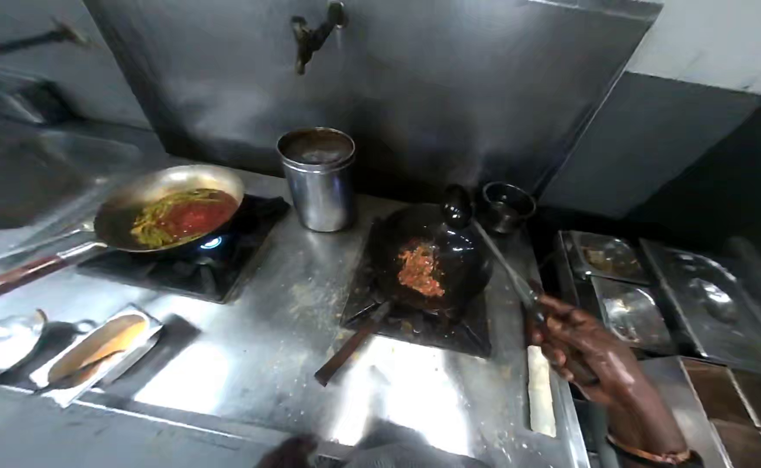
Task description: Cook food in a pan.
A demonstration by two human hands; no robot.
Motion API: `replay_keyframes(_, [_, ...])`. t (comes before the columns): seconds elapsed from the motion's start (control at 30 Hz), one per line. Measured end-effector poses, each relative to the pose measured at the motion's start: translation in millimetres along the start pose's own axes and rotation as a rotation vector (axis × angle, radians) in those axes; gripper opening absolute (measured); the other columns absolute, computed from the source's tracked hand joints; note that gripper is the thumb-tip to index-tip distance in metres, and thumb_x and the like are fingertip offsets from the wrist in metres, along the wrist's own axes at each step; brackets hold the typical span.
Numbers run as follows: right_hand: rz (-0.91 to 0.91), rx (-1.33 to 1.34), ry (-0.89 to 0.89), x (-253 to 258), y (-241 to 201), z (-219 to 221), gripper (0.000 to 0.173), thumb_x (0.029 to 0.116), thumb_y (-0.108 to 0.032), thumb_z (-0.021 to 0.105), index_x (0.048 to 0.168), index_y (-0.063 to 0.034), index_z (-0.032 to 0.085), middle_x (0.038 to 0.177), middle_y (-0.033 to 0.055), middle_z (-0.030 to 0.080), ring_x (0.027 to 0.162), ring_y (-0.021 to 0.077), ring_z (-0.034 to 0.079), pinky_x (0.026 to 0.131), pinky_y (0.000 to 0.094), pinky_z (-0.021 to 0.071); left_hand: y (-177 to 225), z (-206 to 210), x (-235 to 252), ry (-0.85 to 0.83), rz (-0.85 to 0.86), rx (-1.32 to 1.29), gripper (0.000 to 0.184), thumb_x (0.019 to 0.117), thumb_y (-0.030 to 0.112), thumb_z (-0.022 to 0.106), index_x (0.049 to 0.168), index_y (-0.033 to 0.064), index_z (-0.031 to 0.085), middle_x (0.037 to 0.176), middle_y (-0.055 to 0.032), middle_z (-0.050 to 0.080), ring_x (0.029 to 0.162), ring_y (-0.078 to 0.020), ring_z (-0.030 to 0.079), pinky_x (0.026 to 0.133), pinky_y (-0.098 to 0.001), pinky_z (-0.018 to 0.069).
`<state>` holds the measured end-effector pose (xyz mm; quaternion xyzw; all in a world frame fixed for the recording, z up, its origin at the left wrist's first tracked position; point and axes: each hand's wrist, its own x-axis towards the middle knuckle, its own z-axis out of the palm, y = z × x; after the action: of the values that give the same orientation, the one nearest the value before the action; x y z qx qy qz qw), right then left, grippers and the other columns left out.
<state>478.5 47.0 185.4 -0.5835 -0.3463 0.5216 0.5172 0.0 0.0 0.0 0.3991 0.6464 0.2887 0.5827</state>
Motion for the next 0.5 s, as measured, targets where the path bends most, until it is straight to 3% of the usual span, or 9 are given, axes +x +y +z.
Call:
replay_keyframes(0.03, [0.004, -0.072, 0.013, -8, 5, 5, 0.046, 0.1008, -0.018, 0.057, 0.147, -0.014, 0.051, 0.09, 0.0119, 0.066, 0.05, 0.0117, 0.056, 0.039, 0.0238, 0.0473, 24, -13, 15, -0.166, 0.007, -0.014, 0.036, 0.1093, 0.022, 0.042, 0.129, -0.0019, 0.06, 0.093, -0.01, 0.072, 0.076, -0.015, 0.068, 0.07, -0.0327, 0.058])
replay_keyframes(0.1, [0.027, -0.356, 0.074, -34, 7, 14, 0.048, 0.0999, -0.016, 0.061, 0.147, -0.0157, 0.053, 0.097, 0.0122, 0.068, 0.054, 0.0166, 0.058, 0.041, 0.0292, 0.0497, 62, -18, 36, -0.269, 0.093, -0.128, 0.049, 0.1107, 0.035, 0.031, 0.142, 0.0031, 0.049, 0.102, -0.0138, 0.072, 0.085, -0.0236, 0.072, 0.076, -0.0397, 0.0614])
replay_keyframes(0.2, [0.099, -0.815, 0.059, -83, -10, 17, 0.054, 0.0983, -0.019, 0.067, 0.15, -0.0227, 0.052, 0.107, 0.0092, 0.071, 0.065, 0.0216, 0.064, 0.054, 0.0404, 0.056, 98, -7, 61, -0.405, 0.167, -0.214, 0.059, 0.107, 0.047, 0.038, 0.154, 0.0116, 0.038, 0.117, -0.0176, 0.069, 0.096, -0.0289, 0.072, 0.083, -0.0431, 0.0606])
replay_keyframes(0.27, [0.155, -0.995, -0.03, -107, -21, 24, 0.055, 0.0991, -0.018, 0.066, 0.152, -0.019, 0.049, 0.114, 0.0114, 0.07, 0.077, 0.0243, 0.068, 0.066, 0.0455, 0.0589, 111, 7, 65, -0.511, 0.165, -0.193, 0.058, 0.1055, 0.04, 0.049, 0.157, 0.0161, 0.036, 0.108, -0.0143, 0.068, 0.086, -0.024, 0.07, 0.078, -0.0393, 0.0602])
replay_keyframes(0.33, [0.187, -1.1, -0.073, -106, -11, 37, 0.056, 0.0985, -0.022, 0.067, 0.152, -0.0195, 0.05, 0.121, 0.0147, 0.069, 0.093, 0.0307, 0.071, 0.082, 0.0545, 0.0584, 114, 20, 58, -0.569, 0.166, -0.153, 0.052, 0.1047, 0.031, 0.052, 0.154, 0.0168, 0.042, 0.095, -0.0069, 0.063, 0.07, -0.0156, 0.062, 0.066, -0.0325, 0.0563])
replay_keyframes(0.37, [0.182, -1.08, -0.054, -95, 6, 44, 0.055, 0.0989, -0.024, 0.067, 0.152, -0.0214, 0.05, 0.121, 0.0137, 0.069, 0.096, 0.0302, 0.07, 0.085, 0.0543, 0.0582, 112, 25, 54, -0.598, 0.165, -0.145, 0.048, 0.1053, 0.029, 0.051, 0.151, 0.016, 0.045, 0.094, -0.0047, 0.061, 0.067, -0.0133, 0.059, 0.063, -0.0305, 0.0551])
replay_keyframes(0.43, [0.142, -0.842, 0.067, -72, 52, 59, 0.054, 0.1004, -0.025, 0.066, 0.152, -0.0204, 0.049, 0.107, 0.0111, 0.071, 0.074, 0.0229, 0.067, 0.064, 0.0427, 0.0582, 100, 33, 46, -0.645, 0.167, -0.173, 0.045, 0.106, 0.029, 0.051, 0.149, 0.0155, 0.049, 0.093, -0.0032, 0.059, 0.065, -0.012, 0.057, 0.059, -0.0288, 0.0532])
replay_keyframes(0.5, [0.11, -0.47, 0.196, -54, 83, 85, 0.052, 0.1021, -0.017, 0.062, 0.151, -0.0133, 0.047, 0.096, 0.0135, 0.069, 0.058, 0.019, 0.06, 0.048, 0.0338, 0.051, 91, 40, 46, -0.671, 0.189, -0.218, 0.044, 0.1058, 0.028, 0.051, 0.148, 0.0157, 0.049, 0.097, -0.0037, 0.06, 0.066, -0.0116, 0.057, 0.058, -0.0281, 0.0522])
